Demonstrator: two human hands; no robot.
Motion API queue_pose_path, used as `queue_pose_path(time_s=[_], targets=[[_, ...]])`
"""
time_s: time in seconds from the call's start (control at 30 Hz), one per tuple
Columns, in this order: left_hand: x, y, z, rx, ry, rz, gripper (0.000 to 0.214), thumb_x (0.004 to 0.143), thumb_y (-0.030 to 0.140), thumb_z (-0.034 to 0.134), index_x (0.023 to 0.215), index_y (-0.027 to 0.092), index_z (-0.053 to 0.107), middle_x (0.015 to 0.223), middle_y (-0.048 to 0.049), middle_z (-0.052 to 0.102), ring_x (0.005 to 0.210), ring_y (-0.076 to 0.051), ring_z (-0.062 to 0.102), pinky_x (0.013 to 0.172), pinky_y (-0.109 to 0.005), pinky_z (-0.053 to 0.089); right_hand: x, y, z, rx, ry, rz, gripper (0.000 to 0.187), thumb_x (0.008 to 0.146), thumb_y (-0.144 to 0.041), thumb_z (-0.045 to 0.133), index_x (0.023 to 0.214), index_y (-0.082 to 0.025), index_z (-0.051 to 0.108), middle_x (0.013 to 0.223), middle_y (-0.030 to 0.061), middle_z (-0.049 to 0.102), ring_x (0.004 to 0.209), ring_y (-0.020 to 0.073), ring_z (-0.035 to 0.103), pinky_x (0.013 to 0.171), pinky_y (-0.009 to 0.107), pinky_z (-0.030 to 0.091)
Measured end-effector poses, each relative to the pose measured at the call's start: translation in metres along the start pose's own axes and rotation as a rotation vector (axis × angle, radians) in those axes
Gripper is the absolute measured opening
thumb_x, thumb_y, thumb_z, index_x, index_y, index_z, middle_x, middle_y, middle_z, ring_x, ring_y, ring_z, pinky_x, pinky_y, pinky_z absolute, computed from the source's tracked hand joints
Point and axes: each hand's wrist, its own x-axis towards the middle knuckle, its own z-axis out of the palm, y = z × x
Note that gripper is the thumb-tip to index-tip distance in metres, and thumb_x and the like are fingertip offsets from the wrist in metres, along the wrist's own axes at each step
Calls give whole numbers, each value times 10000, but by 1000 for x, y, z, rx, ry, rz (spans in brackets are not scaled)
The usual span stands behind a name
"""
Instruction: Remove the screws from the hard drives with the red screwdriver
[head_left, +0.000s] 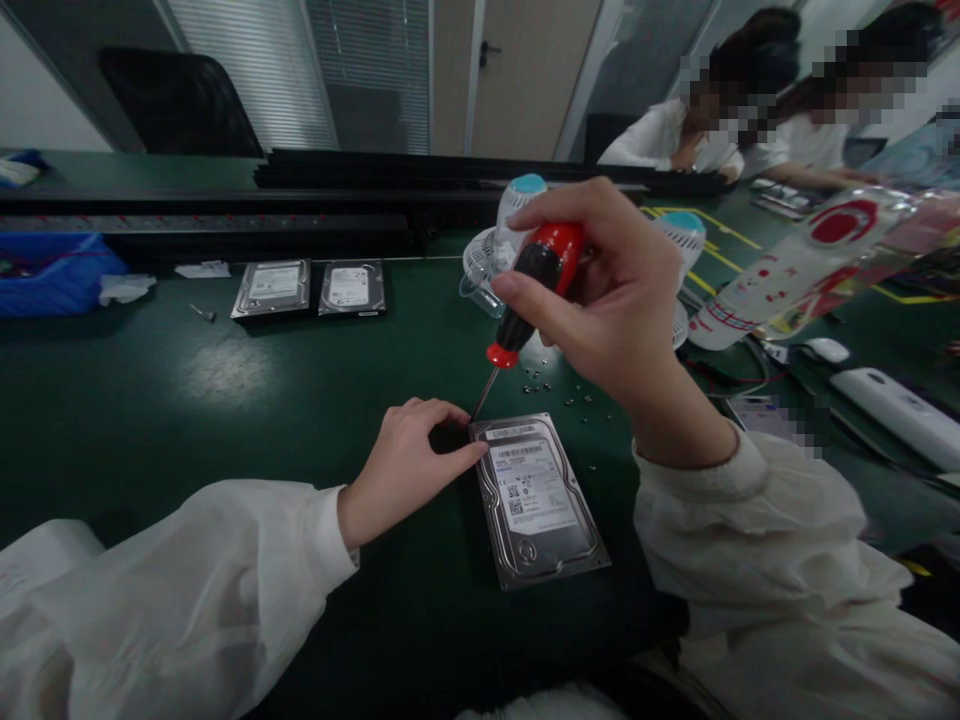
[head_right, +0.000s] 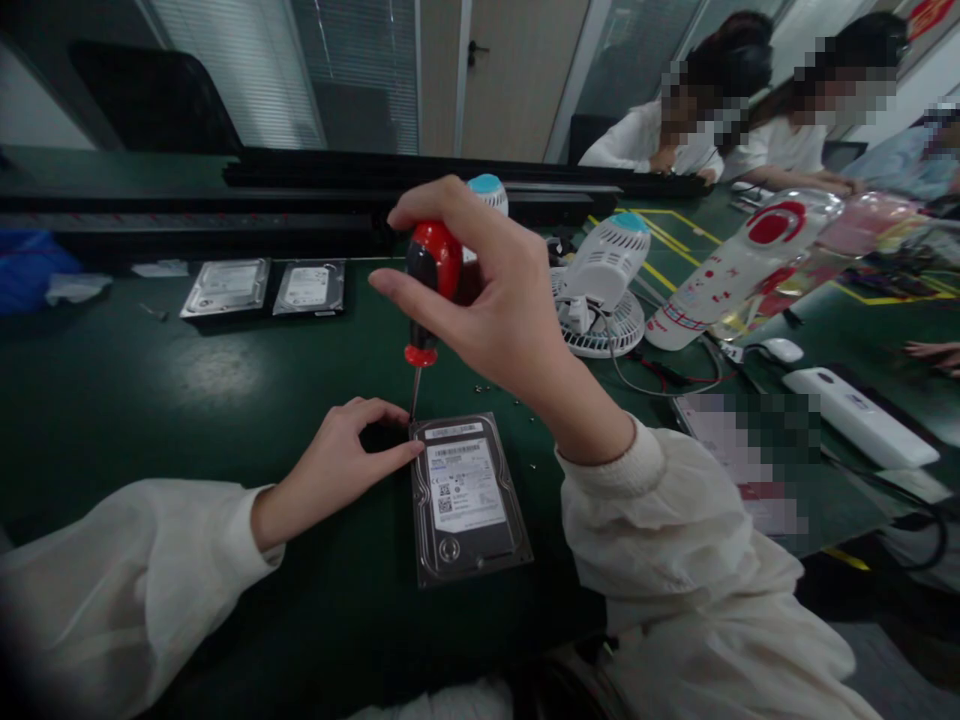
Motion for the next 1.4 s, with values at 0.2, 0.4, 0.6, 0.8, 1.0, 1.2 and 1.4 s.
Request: queue_pose_path(time_s=[0.2,0.4,0.6,0.8,1.0,1.2,1.4], targets=[[0,-1,0,5,1,-2,209,893,413,762,1003,236,745,1016,-32,769,980,-265,680,901,-462,488,5,-4,-14,63,-201,39,467,952,-309,611,1400,-198,541,1174,36,717,901,111,673,840,264,562],[0,-2,1,4,-4,4,214,895,432,763,997,244,747,1010,-28,763,979,-268,671,895,-459,483,15,-12,-17,-287,-250,61,433,938,-582,620,1160,-212,602,855,5,632,734,116,583,822,295,520],[0,-5,2,-15,7,13,226,898,458,762,997,255,750,988,-24,756,939,-259,663,879,-451,487,23,-22,-23,-248,-393,-45,280,902,-347,602,1153,-224,613,775,-13,530,659,100,460,790,287,477],[0,-3,1,-38,13,7,184,885,415,776,972,255,755,961,-17,747,934,-254,664,863,-440,483,22,-32,-29,-396,-362,-80,351,954,-535,589,1077,-210,642,751,-16,538,606,79,411,731,275,449],[0,-2,0,-55,15,18,167,884,405,778,963,259,757,956,-13,749,932,-252,663,863,-437,483,20,-34,-32,-261,-457,-162,356,976,-478,530,1237,-246,602,945,3,623,684,95,492,751,281,459],[0,-3,0,-47,-3,-6,212,887,428,774,993,245,757,986,-30,750,947,-258,663,861,-433,491,20,-27,-35,-198,-415,-179,275,964,-368,574,1145,-173,646,957,0,635,682,61,439,771,254,433],[0,-4,1,-33,-6,3,232,890,439,770,1010,242,749,1000,-23,749,956,-257,660,881,-449,488,19,-19,-34,-185,-370,-65,398,982,-508,587,1154,-156,657,942,-24,610,653,29,394,738,222,424]])
